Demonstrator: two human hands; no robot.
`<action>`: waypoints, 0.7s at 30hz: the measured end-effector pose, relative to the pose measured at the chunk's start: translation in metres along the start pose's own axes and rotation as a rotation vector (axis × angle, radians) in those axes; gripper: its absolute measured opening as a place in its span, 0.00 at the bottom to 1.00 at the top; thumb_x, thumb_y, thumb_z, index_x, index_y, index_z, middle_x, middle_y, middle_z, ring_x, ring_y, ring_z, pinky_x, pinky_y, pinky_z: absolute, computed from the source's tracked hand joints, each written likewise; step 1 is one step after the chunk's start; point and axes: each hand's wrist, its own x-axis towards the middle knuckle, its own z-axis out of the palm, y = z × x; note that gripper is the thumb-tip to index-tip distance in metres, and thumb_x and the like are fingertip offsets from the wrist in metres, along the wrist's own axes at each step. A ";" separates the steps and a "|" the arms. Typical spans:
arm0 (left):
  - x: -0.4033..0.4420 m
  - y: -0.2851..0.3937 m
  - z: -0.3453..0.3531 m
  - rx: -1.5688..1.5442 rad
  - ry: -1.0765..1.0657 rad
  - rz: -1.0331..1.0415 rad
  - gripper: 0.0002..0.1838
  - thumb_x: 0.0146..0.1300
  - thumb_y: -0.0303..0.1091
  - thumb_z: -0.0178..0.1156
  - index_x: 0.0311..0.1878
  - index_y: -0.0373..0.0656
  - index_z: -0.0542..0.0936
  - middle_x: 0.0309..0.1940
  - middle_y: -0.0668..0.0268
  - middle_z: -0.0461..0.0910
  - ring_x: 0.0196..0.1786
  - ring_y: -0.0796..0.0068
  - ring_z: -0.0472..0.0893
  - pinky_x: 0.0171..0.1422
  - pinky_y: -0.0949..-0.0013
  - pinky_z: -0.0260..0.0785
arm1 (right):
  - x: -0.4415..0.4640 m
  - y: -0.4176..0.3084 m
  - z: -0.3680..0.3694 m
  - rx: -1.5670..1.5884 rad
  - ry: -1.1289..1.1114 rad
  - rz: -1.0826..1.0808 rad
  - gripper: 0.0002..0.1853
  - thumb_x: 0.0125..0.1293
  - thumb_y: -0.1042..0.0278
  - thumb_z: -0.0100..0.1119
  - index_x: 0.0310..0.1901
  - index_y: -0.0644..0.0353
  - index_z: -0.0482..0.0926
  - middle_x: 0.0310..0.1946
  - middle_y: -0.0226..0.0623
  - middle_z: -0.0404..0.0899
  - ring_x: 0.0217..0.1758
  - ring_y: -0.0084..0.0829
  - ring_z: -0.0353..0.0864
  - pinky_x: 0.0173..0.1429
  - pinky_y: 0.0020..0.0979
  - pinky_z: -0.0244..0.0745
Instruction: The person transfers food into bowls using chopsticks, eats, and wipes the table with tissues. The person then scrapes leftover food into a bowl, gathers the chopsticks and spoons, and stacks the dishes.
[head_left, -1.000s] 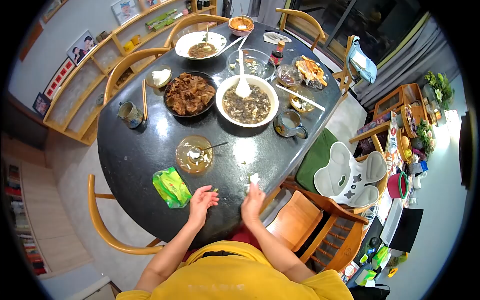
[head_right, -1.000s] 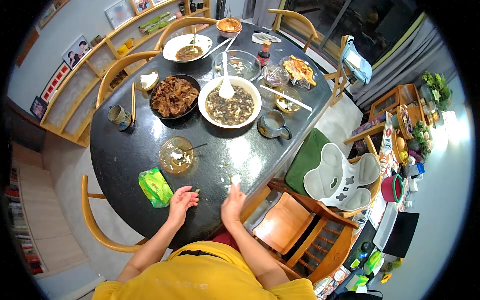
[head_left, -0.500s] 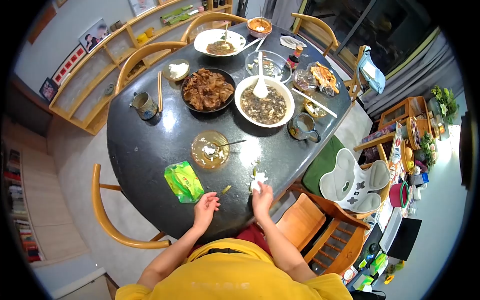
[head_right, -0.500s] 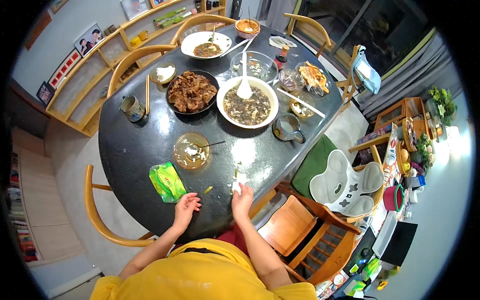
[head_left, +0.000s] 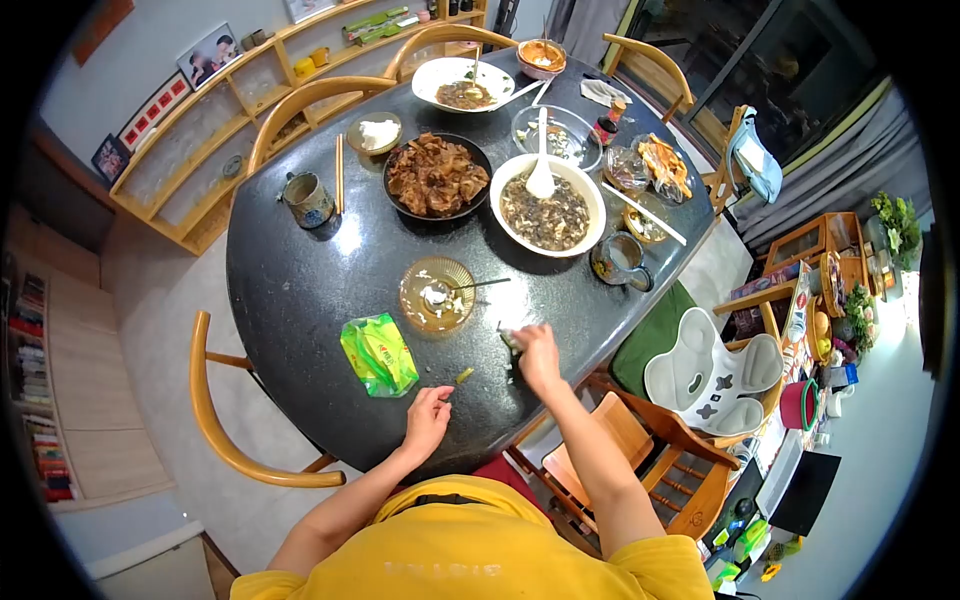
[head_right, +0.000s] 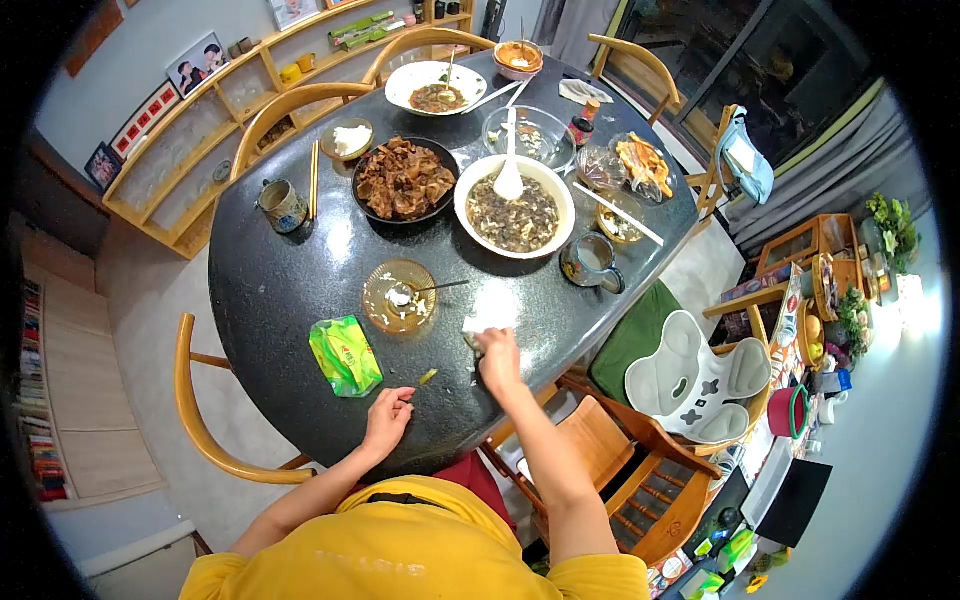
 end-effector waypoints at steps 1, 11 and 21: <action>0.000 0.003 0.000 -0.003 0.004 0.000 0.14 0.55 0.19 0.53 0.47 0.36 0.74 0.38 0.61 0.72 0.34 0.76 0.76 0.39 0.76 0.71 | -0.008 -0.009 0.001 0.029 -0.021 -0.004 0.22 0.38 0.88 0.49 0.38 0.60 0.81 0.40 0.41 0.76 0.45 0.42 0.70 0.51 0.35 0.68; 0.088 0.040 0.043 0.224 -0.110 0.623 0.17 0.47 0.21 0.60 0.43 0.40 0.76 0.42 0.60 0.73 0.43 0.59 0.74 0.50 0.64 0.67 | -0.017 -0.007 -0.004 0.282 -0.092 0.079 0.20 0.48 0.83 0.52 0.46 0.59 0.78 0.41 0.43 0.78 0.45 0.38 0.76 0.50 0.32 0.69; 0.121 0.025 0.058 0.290 -0.257 0.562 0.10 0.45 0.31 0.64 0.32 0.40 0.78 0.30 0.61 0.76 0.36 0.58 0.77 0.42 0.63 0.69 | -0.014 0.019 -0.013 0.409 0.092 0.445 0.19 0.50 0.81 0.50 0.42 0.52 0.81 0.31 0.45 0.78 0.32 0.35 0.78 0.40 0.29 0.72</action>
